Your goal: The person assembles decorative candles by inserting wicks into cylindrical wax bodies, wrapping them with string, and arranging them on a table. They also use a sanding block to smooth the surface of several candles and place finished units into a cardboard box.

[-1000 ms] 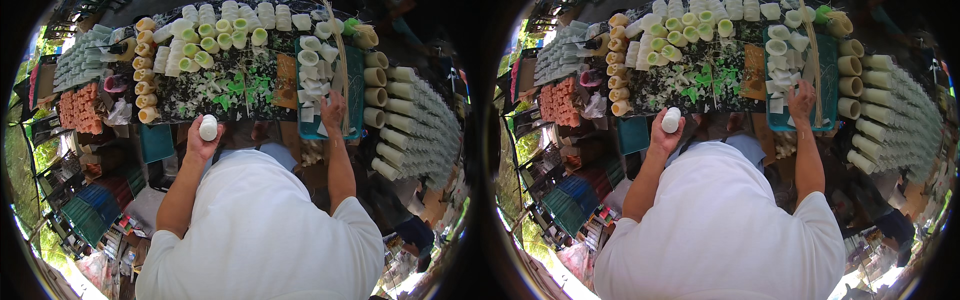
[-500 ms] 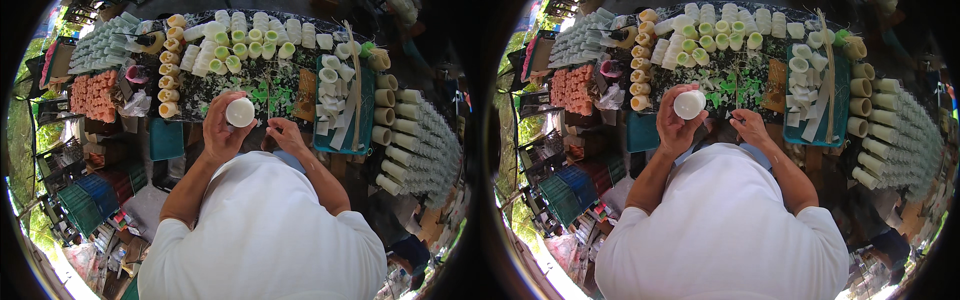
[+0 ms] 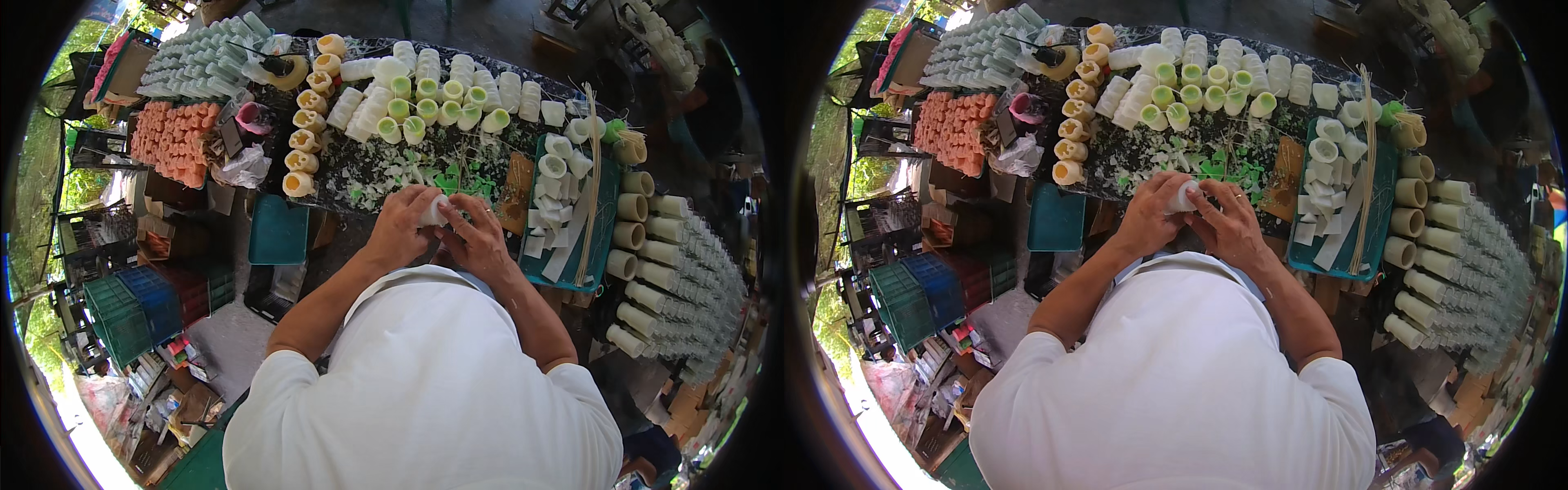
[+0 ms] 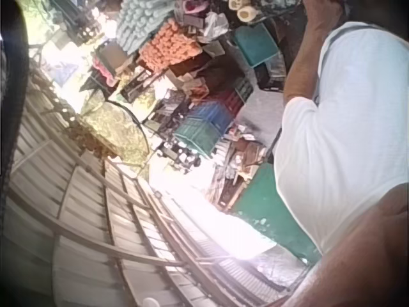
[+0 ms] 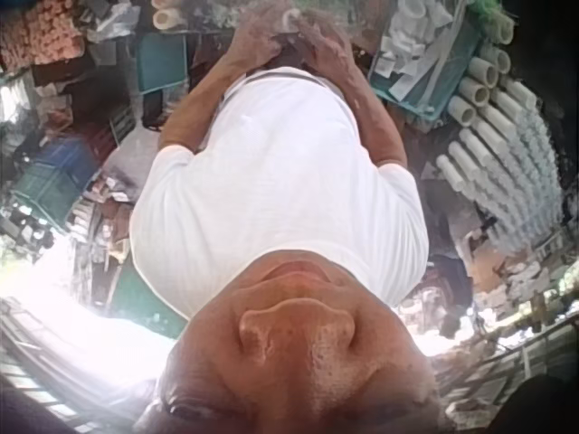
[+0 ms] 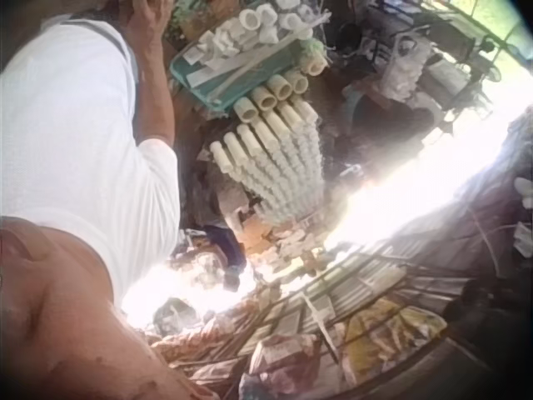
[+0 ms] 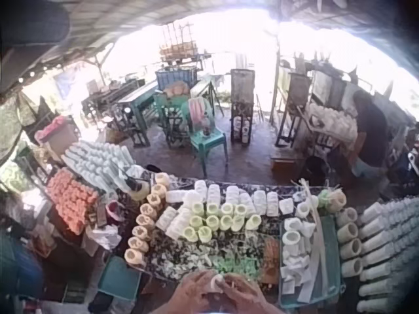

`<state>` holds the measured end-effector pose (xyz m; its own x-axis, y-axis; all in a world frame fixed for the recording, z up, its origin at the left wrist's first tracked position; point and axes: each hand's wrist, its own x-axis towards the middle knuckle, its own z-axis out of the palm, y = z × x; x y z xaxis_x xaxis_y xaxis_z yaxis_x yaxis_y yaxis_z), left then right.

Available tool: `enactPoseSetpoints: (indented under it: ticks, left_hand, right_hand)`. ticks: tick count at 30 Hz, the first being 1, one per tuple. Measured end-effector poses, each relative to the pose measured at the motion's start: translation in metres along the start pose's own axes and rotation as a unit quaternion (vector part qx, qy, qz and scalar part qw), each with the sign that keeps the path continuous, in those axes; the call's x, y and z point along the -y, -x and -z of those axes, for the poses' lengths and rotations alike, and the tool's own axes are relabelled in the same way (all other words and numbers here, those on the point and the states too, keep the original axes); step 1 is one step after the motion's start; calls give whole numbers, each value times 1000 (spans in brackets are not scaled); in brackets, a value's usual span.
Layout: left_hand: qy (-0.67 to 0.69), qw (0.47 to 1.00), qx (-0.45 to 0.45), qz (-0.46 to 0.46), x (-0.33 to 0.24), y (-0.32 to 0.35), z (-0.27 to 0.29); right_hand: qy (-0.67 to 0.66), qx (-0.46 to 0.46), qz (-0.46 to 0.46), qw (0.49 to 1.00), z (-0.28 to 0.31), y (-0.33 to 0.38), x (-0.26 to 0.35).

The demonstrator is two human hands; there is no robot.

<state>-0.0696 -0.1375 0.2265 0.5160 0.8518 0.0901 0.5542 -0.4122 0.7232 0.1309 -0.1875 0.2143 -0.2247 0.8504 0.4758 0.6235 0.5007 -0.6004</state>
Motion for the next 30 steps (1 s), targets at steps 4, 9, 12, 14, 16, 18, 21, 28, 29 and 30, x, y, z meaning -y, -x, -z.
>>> enactPoseSetpoints:
  ticks: [4, 9, 12, 14, 16, 18, 21, 28, 29, 30]
  left_hand:
    - [52, 997, -13, 52, 1, 6, -6]
    - [114, 987, -48, 103, 21, 14, 4]
    - [120, 989, -49, 75, 48, 13, 18]
    - [130, 987, -42, 88, 67, 11, 24]
    - [160, 982, -31, 97, 88, 10, 37]
    - [211, 972, -16, 103, 110, 9, 52]
    - [279, 953, 1, 121, 147, 10, 64]
    - [300, 943, 10, 142, 212, 12, 87]
    - [308, 940, 8, 148, 217, 10, 92]
    - [327, 931, 6, 163, 221, 8, 97]
  right_hand:
    - [-51, -22, -8, 998, -23, 5, -13]
    - [-90, -31, 28, 995, -50, -13, -18]
    - [-82, 10, 42, 996, -63, -38, -14]
    - [-94, 66, -5, 993, -75, -56, -8]
    - [-96, 143, -35, 985, -80, -82, 3]
    - [-95, 198, -44, 975, -90, -108, 9]
    - [-104, 256, -46, 960, -114, -139, 14]
    - [-97, 345, -91, 929, -172, -177, 6]
    - [-98, 323, -115, 934, -178, -183, 12]
    - [-99, 300, -139, 939, -185, -186, 16]
